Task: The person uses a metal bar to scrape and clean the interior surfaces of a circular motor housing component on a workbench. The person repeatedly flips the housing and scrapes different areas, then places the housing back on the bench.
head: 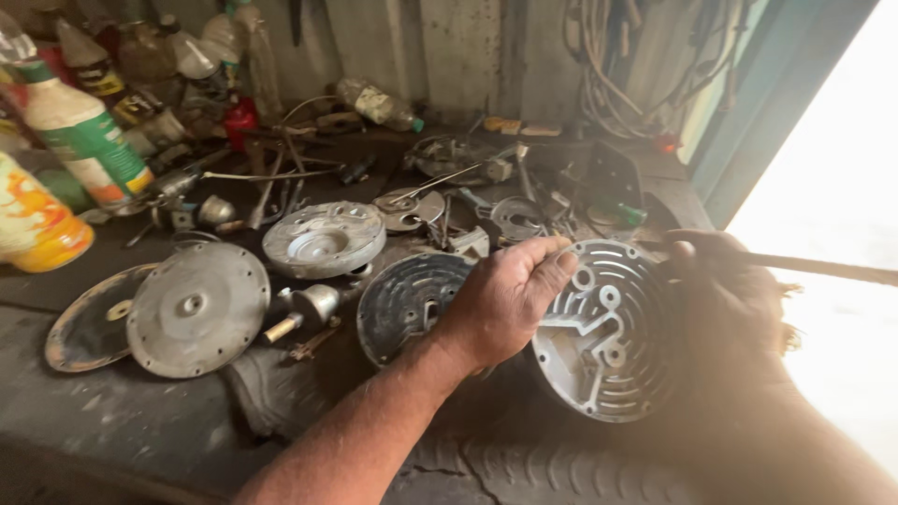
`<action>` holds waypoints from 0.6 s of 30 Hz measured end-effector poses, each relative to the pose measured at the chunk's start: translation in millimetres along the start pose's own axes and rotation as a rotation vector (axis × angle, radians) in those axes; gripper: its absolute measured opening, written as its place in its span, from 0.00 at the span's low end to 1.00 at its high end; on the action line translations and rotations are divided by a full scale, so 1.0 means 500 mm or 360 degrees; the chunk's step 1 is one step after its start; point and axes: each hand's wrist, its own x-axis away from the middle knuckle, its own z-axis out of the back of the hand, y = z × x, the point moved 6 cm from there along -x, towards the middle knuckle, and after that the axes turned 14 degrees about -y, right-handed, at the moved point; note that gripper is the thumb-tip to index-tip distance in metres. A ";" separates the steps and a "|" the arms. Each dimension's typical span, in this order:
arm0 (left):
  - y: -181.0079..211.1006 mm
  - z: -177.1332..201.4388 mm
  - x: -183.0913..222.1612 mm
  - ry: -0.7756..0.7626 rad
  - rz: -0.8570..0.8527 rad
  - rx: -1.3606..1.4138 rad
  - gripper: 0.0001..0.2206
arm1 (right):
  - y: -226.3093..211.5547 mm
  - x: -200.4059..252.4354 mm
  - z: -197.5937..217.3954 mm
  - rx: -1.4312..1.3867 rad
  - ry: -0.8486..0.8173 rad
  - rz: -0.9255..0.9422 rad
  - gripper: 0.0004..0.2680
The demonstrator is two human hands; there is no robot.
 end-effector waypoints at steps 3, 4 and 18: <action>0.031 0.001 0.010 -0.0017 -0.0070 -0.0031 0.28 | 0.001 0.001 -0.009 -0.0070 -0.0076 -0.0018 0.10; 0.042 0.000 0.012 -0.0033 -0.0107 -0.0012 0.28 | 0.000 0.004 -0.009 -0.0119 -0.0102 -0.0019 0.10; 0.064 0.002 0.012 0.0171 -0.0279 -0.0584 0.29 | -0.003 0.006 -0.004 -0.0497 -0.0033 0.0258 0.10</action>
